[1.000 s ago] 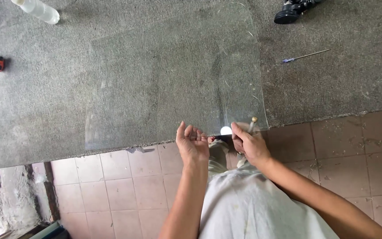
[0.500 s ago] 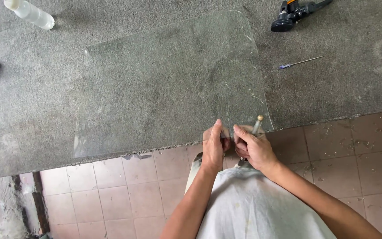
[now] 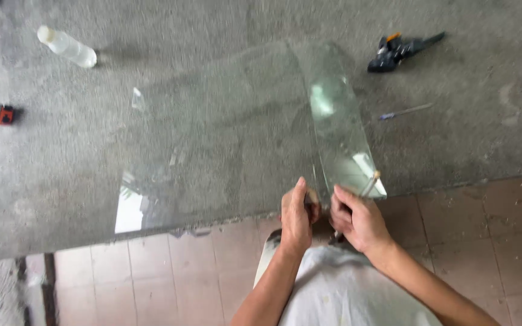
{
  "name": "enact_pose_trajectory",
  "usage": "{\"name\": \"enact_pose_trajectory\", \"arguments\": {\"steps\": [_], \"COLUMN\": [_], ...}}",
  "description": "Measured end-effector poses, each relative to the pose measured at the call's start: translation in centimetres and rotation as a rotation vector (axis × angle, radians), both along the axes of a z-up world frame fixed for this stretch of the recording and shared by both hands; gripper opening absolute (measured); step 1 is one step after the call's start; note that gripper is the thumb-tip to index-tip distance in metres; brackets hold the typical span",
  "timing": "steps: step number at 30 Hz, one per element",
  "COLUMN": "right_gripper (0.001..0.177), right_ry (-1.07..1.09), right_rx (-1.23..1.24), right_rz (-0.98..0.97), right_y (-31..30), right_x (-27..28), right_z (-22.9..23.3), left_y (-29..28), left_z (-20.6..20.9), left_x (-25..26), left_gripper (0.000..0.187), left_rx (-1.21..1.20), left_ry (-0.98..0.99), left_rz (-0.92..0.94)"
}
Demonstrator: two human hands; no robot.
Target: Cutting circular shapes from a glass sheet using a glass cutter and pliers
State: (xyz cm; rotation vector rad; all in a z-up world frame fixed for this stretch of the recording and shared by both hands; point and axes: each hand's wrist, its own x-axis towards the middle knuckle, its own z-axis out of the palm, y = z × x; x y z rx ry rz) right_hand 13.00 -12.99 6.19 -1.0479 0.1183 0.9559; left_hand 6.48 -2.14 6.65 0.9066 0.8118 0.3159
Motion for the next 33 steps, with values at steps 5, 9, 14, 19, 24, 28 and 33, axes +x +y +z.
{"name": "enact_pose_trajectory", "arguments": {"steps": [5,9,14,19,24,28,33], "right_gripper": [0.042,0.041,0.042,0.037,0.03,0.026,0.049], "right_ry": [-0.049,0.07,0.193,0.327,0.279,0.017,-0.662], "right_rx": [-0.009,-0.194,-0.269,-0.292,-0.481,-0.486,-0.881], "right_rz": [0.075,0.111,0.072,0.166,0.452,0.415,0.294], "right_y": [-4.9,-7.4,-7.6,-6.7,-5.8,-7.6,-12.0], "right_x": [0.9,0.7,0.2,0.2,0.4,2.8,11.3], "right_z": [-3.6,-6.7,-10.0,-9.3,-5.8,-3.0,-3.1], "left_y": [-0.6,-0.3,1.4,4.1,4.9,2.3,-3.2], "left_z": [0.0,-2.5,-5.2,-3.3,-0.2,0.3,-9.4], "left_x": [-0.5,-1.5,-1.7,-1.0,-4.2,-7.1,-7.9], "left_gripper": [0.056,0.054,0.052,0.045,0.067,0.046,0.057], "left_rx": [-0.062,-0.082,-0.103,-0.177,-0.1,-0.183,-0.333], "left_ry": [0.163,0.176,0.211,0.418,0.687,0.706,0.566], "left_rz": [0.046,0.077,0.141,0.202,-0.542,-0.542,-0.35]}}
